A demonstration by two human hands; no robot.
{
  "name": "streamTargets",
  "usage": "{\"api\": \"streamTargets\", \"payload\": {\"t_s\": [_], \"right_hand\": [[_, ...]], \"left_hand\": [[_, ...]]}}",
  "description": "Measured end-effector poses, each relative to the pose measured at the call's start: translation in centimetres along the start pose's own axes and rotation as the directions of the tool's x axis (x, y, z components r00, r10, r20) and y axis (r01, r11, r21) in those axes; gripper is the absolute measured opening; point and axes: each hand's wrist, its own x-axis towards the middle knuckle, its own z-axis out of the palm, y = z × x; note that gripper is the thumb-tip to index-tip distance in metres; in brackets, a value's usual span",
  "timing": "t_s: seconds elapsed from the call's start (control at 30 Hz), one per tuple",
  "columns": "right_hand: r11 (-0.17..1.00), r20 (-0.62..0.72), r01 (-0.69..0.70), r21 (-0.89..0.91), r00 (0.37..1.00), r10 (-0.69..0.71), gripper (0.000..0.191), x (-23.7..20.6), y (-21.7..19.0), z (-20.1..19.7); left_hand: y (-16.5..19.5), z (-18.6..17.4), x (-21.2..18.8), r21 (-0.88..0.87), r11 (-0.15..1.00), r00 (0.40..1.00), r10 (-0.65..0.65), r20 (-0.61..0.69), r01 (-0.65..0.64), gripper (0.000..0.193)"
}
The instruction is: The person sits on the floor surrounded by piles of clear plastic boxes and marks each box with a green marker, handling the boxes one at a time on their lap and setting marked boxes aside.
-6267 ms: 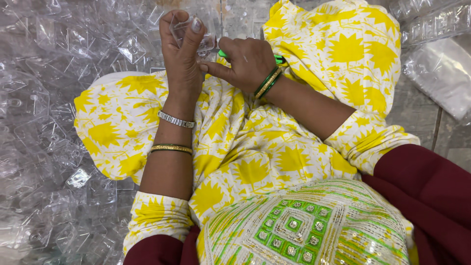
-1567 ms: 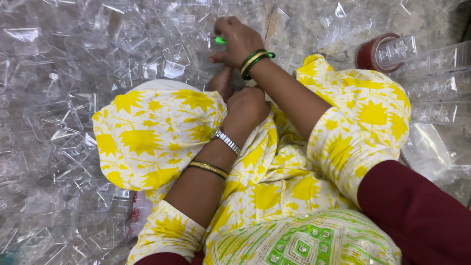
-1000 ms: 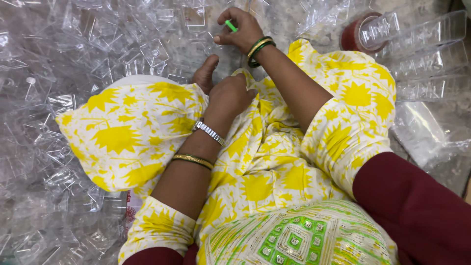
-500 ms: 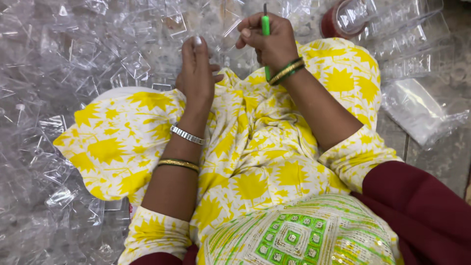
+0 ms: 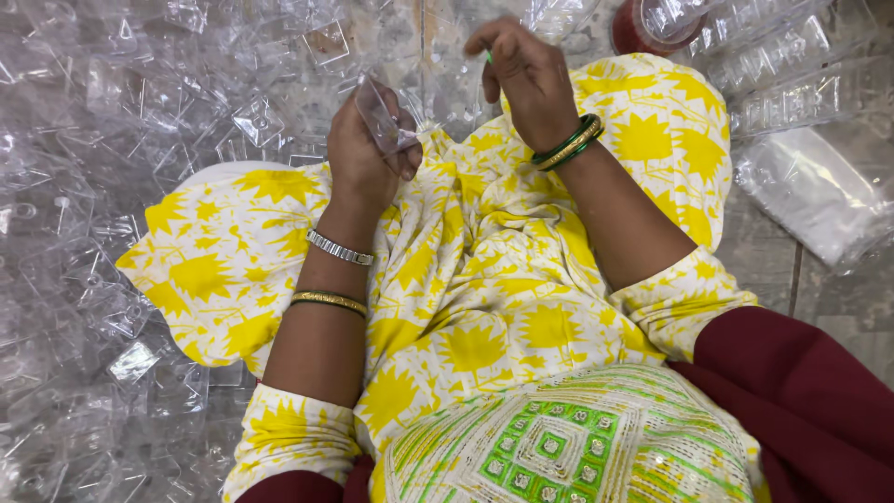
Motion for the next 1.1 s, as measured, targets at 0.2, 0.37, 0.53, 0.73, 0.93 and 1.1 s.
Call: {"api": "streamTargets", "payload": {"t_s": [0.2,0.37,0.53,0.73,0.93,1.1], "right_hand": [[0.972,0.096,0.1,-0.211,0.992,-0.081,0.044,-0.7,0.8,0.8],[0.979,0.087,0.067,-0.191,0.995,-0.051,0.04,-0.3,1.2,1.0],[0.97,0.186,0.065,-0.234,0.982,-0.021,0.039,-0.8,1.3,1.4],[0.99,0.163,-0.139,0.031,0.978,0.133,0.043,-1.7,1.7,3.3],[0.961,-0.056,-0.239,-0.14,0.971,0.234,0.049,-1.6,2.1,5.8],[0.945,-0.005,-0.327,0.015,0.945,0.327,0.047,-2.8,0.4,7.4]], "left_hand": [[0.2,-0.2,-0.3,-0.025,0.987,0.987,-0.159,0.003,0.159,0.032],[0.2,-0.4,-0.3,0.024,0.976,0.976,-0.219,0.019,0.219,0.036],[0.1,-0.7,-0.2,-0.104,0.984,0.967,-0.163,-0.195,0.145,0.036],[-0.1,-1.0,0.2,-0.106,0.994,0.943,-0.041,-0.329,0.006,0.038],[-0.5,-1.1,0.4,0.11,0.976,0.912,0.215,-0.349,-0.188,0.031],[-0.8,-0.9,0.4,0.326,0.919,0.786,0.365,-0.499,-0.221,0.02]]}}
